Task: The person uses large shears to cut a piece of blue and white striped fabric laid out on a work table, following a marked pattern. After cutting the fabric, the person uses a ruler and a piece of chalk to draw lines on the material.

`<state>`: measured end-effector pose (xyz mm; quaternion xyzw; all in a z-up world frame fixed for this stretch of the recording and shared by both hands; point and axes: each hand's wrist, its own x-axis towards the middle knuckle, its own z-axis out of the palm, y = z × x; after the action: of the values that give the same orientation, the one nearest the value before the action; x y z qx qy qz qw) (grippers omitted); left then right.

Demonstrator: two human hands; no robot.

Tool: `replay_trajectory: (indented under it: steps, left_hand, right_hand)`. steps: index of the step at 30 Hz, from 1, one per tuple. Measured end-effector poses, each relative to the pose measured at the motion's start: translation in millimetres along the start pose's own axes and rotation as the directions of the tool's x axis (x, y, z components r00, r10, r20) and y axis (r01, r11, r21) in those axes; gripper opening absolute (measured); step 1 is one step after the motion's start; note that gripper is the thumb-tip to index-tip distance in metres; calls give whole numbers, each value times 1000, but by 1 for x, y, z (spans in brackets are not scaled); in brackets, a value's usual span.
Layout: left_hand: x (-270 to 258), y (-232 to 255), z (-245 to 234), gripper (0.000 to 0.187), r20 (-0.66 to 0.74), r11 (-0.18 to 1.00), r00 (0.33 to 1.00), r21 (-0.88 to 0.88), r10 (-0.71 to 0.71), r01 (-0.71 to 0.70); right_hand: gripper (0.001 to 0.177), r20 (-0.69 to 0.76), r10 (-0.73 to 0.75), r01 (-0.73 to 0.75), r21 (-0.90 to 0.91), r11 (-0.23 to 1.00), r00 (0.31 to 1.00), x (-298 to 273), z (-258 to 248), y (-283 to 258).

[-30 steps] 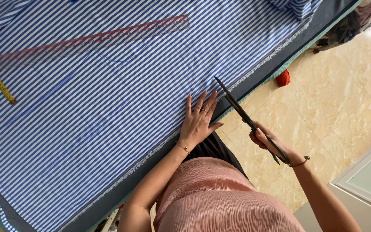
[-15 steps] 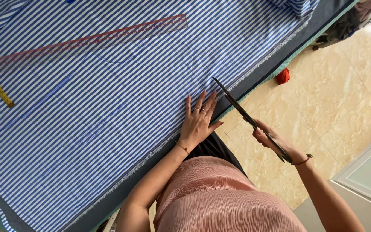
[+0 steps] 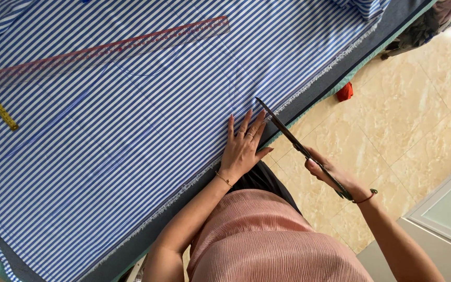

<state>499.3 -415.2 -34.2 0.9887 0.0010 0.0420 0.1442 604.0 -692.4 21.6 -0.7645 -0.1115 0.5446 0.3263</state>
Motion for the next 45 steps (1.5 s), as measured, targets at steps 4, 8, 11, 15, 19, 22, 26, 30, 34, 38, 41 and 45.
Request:
replay_trajectory:
  steps: [4, 8, 11, 15, 19, 22, 26, 30, 34, 38, 41, 45]
  left_hand:
    - [0, -1, 2, 80, 15, 1000, 1000, 1, -1, 1]
    - [1, -1, 2, 82, 19, 1000, 1000, -23, -5, 6]
    - [0, -1, 4, 83, -15, 999, 1000, -32, -1, 1]
    - [-1, -1, 7, 82, -14, 998, 1000, -56, -1, 0]
    - [-1, -1, 5, 82, -14, 998, 1000, -61, -2, 2]
    - [-1, -1, 4, 81, -1, 997, 1000, -72, -4, 4]
    - [0, -1, 5, 81, -10, 998, 1000, -67, -3, 2]
    - [-1, -1, 5, 81, -7, 999, 1000, -46, -5, 5]
    - [-2, 1, 2, 79, -39, 995, 999, -97, -18, 14]
    - [-9, 0, 6, 44, -188, 978, 979, -175, 76, -110]
    - [-16, 4, -8, 25, -263, 947, 963, -288, 64, -142]
    - [-29, 23, -20, 16, -349, 864, 916, -503, -198, -5]
  right_hand:
    - [67, 5, -45, 44, 93, 995, 999, 0, 6, -8]
    - [68, -19, 14, -12, 117, 993, 1000, 6, 6, 3]
    - [70, -1, -10, 10, 203, 979, 1000, 0, 6, -14]
    - [74, 33, -60, 50, 265, 963, 998, -3, 6, -21]
    - [77, 45, -63, 49, 268, 962, 997, -4, 6, -24]
    - [77, 62, -53, 33, 297, 954, 997, -4, 6, -24]
    - [74, 78, -62, 33, 326, 945, 995, -6, 6, -25]
    - [75, 132, -96, 49, 322, 945, 987, -9, -1, -18]
    - [73, 169, -82, 25, 313, 949, 982, -10, -24, 9]
    - [66, 216, -17, -6, 104, 995, 976, -11, -64, -1]
    - [67, 275, -37, 43, -17, 999, 961, -9, -95, -27]
    - [72, 356, 91, -69, -74, 995, 930, 6, -131, -76]
